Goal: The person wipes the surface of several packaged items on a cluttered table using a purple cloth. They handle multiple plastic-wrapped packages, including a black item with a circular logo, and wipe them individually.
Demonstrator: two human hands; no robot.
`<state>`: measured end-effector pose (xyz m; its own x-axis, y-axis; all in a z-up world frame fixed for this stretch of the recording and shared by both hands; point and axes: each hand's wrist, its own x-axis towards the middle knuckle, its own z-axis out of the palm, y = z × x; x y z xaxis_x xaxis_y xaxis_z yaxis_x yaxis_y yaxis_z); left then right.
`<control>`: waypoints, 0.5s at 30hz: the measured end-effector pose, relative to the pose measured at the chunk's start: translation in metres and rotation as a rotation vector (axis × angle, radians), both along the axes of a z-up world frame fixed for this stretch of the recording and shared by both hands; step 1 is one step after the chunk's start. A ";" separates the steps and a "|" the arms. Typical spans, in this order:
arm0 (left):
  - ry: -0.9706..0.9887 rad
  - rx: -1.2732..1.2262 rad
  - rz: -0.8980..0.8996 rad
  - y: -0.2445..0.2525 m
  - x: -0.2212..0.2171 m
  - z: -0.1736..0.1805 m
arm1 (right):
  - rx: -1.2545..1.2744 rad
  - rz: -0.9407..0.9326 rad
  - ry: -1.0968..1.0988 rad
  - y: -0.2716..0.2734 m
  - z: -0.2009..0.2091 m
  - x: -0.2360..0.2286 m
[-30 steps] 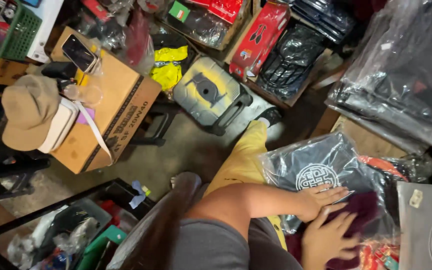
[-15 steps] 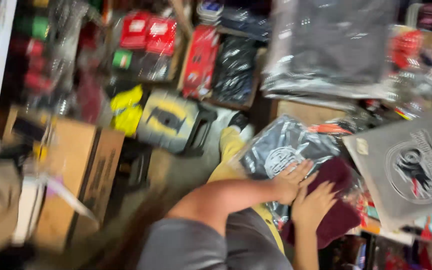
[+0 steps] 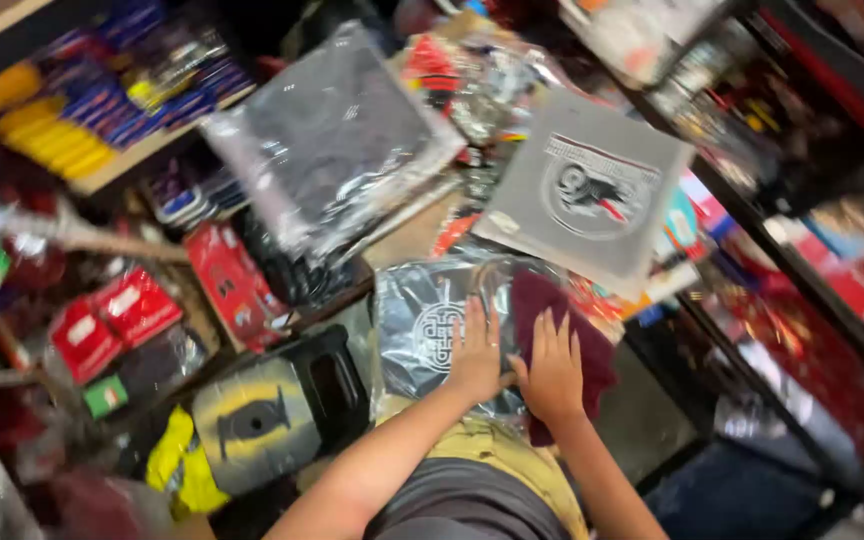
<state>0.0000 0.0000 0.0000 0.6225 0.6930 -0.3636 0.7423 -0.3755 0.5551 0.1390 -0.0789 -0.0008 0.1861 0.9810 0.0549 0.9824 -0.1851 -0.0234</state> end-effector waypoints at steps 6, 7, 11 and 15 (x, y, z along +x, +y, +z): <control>-0.011 0.207 -0.070 -0.009 -0.002 -0.036 | -0.116 -0.010 0.286 -0.082 0.027 -0.010; -0.019 0.210 -0.093 -0.010 0.000 -0.039 | -0.109 -0.033 0.282 -0.079 0.027 -0.008; -0.009 0.209 -0.087 -0.011 -0.002 -0.041 | -0.058 0.005 0.286 -0.050 0.024 -0.003; -0.052 0.365 -0.083 -0.012 -0.003 -0.059 | 0.019 0.058 0.213 0.015 0.023 0.014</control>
